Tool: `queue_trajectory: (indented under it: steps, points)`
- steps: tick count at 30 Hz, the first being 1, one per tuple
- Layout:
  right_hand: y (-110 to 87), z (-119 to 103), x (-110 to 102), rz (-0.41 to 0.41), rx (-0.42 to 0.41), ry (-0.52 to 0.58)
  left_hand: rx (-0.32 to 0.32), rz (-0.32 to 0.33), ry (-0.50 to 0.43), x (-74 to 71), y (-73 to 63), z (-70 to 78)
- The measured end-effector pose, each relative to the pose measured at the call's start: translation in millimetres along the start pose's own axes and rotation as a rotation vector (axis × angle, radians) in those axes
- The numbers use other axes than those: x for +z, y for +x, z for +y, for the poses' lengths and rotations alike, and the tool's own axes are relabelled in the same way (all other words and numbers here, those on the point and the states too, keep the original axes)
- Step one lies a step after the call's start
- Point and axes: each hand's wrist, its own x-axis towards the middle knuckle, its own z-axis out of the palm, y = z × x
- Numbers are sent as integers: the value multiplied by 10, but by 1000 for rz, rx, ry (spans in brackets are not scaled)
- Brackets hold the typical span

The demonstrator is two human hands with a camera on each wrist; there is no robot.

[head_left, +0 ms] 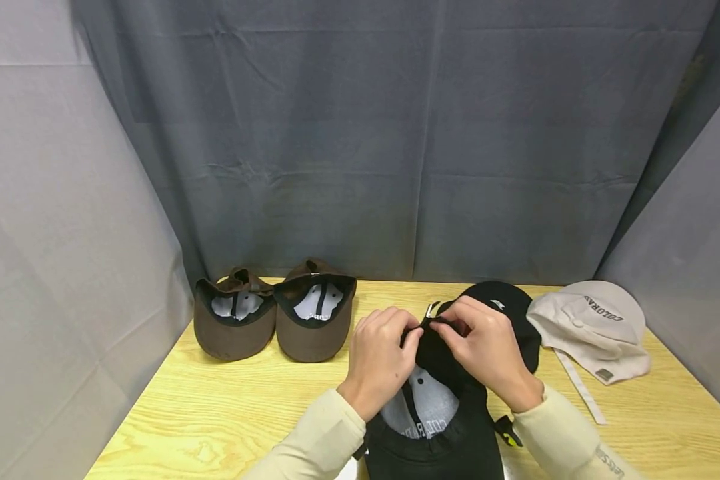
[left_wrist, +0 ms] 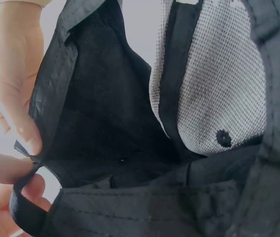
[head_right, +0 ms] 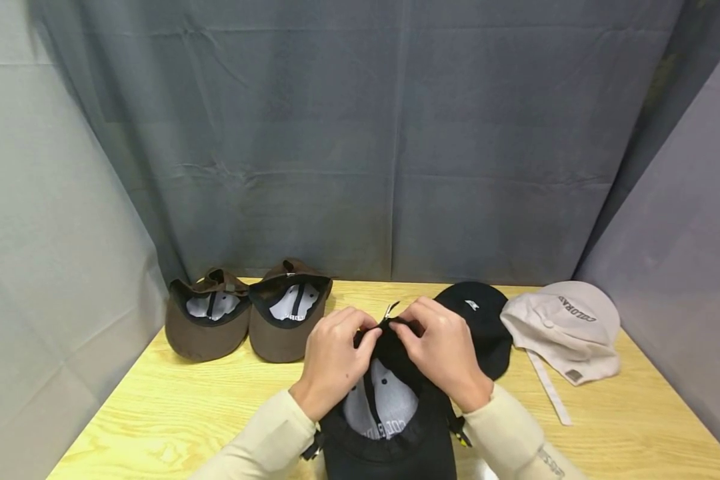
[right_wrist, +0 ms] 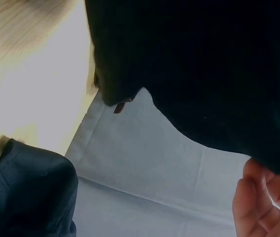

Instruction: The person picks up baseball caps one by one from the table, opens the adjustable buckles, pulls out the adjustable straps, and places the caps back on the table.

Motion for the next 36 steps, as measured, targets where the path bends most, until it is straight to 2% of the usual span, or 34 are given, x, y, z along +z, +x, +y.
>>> queue_trajectory:
  steps: [9, 15, 21, 23, 26, 30, 32, 36]
  points:
    - [-26, 73, -7, -18, 64, -22, 4, -17, -10, -31, -45, -45]
    - [-19, 71, -15, -19, 93, -9, 1, -12, -14, -140, -48, -120]
    - [-6, 112, -55, 32, 174, -49, -2, -7, -36, -241, -23, -185]
    - [-5, 133, -71, 27, 163, -20, -17, 0, -56, -259, -8, -203]
    - [-19, 133, -71, -19, 78, 76, -44, 0, -92, -267, 22, -231]
    - [-48, 88, -57, -110, -12, 217, -52, -55, -156, -238, 35, -255]
    - [-66, 61, -57, -151, -13, 250, -42, -93, -190, -214, 29, -258]
    - [-99, 26, -56, -180, 7, 227, -10, -135, -223, -181, 5, -247]
